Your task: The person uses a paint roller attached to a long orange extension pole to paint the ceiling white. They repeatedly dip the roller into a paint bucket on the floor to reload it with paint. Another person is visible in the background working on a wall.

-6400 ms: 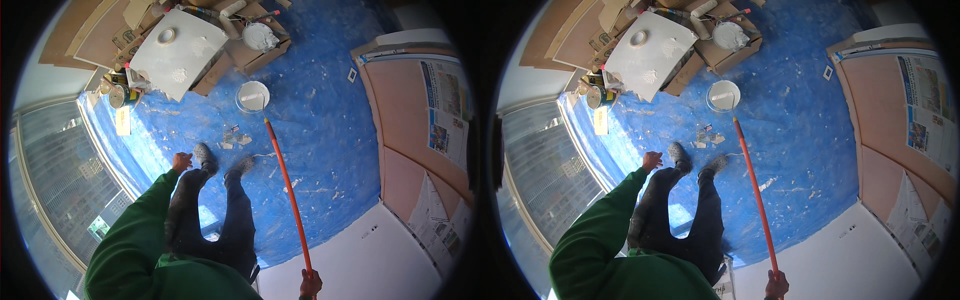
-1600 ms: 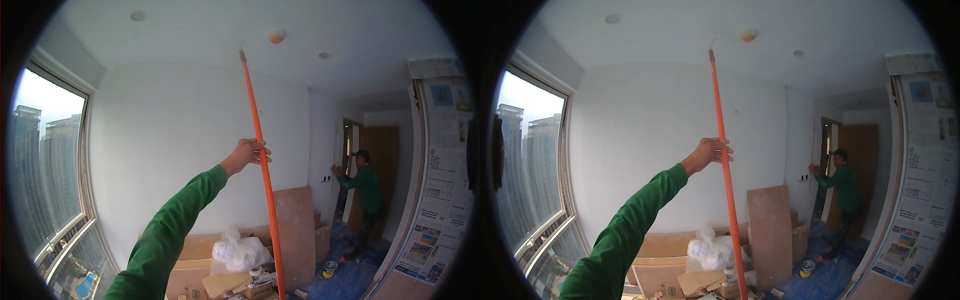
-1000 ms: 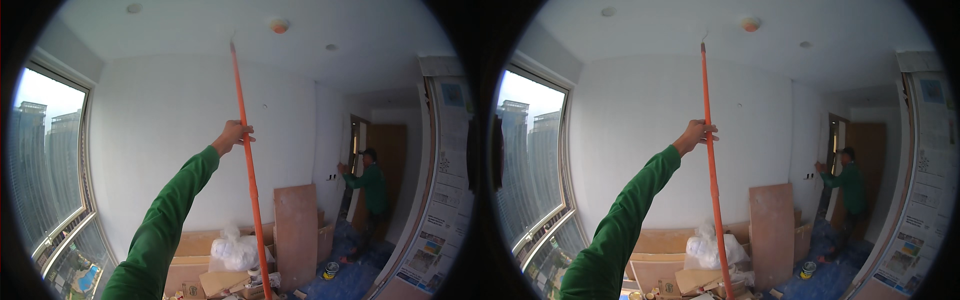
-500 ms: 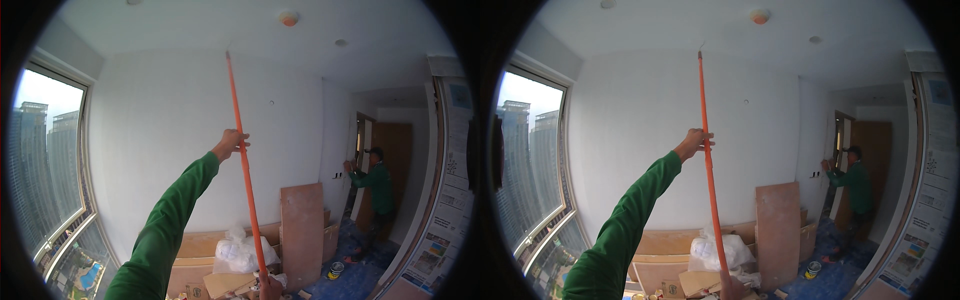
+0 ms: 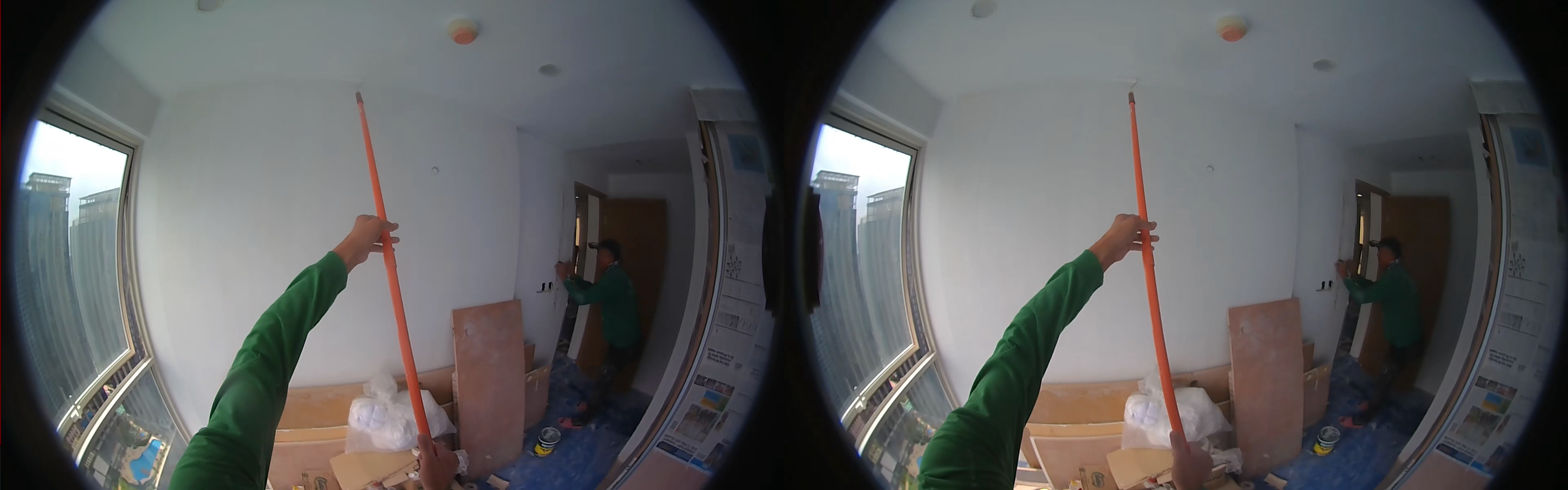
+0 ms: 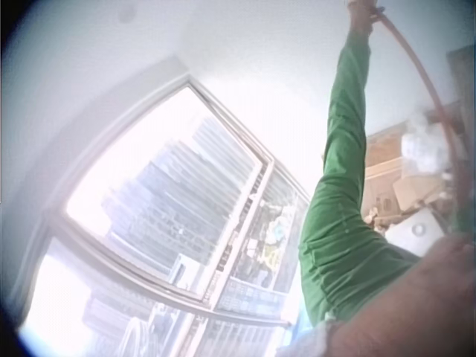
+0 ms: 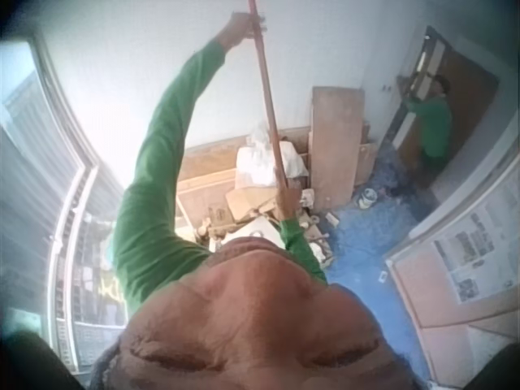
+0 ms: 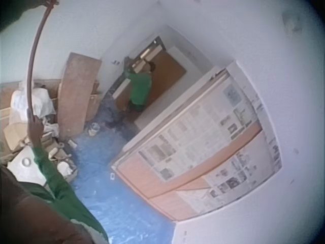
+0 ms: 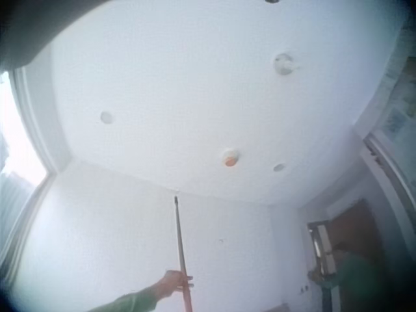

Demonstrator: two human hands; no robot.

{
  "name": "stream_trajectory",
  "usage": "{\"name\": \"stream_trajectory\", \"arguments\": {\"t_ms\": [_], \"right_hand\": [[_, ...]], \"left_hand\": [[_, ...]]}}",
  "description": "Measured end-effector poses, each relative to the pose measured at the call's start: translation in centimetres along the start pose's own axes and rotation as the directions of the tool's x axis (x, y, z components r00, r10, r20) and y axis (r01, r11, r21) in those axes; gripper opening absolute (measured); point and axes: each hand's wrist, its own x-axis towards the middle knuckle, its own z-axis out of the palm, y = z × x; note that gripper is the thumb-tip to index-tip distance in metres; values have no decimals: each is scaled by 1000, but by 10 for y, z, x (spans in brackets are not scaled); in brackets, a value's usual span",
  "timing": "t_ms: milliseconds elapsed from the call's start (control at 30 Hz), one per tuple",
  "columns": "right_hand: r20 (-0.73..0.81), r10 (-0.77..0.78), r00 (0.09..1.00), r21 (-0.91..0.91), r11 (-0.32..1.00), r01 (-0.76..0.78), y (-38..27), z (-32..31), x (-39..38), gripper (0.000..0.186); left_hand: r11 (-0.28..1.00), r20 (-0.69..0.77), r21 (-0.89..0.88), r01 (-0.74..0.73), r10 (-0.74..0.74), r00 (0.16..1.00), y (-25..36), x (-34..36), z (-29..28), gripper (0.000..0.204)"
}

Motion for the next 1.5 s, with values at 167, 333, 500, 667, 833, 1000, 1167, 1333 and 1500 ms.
{"name": "stream_trajectory", "arguments": {"t_ms": [167, 333, 500, 667, 833, 1000, 1167, 1333, 1500], "right_hand": [[143, 174, 974, 101, 977, -189, 15, -23, -39, 16], [94, 104, 990, -10, 995, -104, 41, -40, -83, 15], [85, 91, 992, 3, 996, -92, 45, -79, -88, 16], [-43, -78, 996, -139, 988, 71, 66, -105, -107, 18], [-64, -158, 985, -257, 957, 137, 113, -105, -181, 19], [233, 284, 930, 44, 952, -302, 142, -113, -227, 29], [370, 462, 806, 398, 705, -587, 117, -153, -232, 39], [424, 520, 741, 322, 679, -660, 120, -165, -245, 37], [467, 571, 675, 320, 602, -731, 109, -179, -222, 39]], "left_hand": [[998, 37, 50, 42, -44, 998, 8, -40, 19, 40], [980, 92, 193, 49, -68, 993, 25, -79, 55, 34], [968, 129, 242, 63, -97, 987, 42, -118, 87, 34], [968, 191, 240, 69, -117, 975, 55, -157, 116, 36], [965, 209, 263, 16, -73, 975, 67, -198, 140, 40], [953, 242, 297, -67, -7, 970, 65, -231, 165, 42], [969, 229, 242, -55, -2, 973, 58, -252, 176, 37], [985, 270, 166, 50, -94, 958, 49, -239, 182, 27], [985, 268, 171, 34, -80, 960, 41, -219, 187, 24]]}}
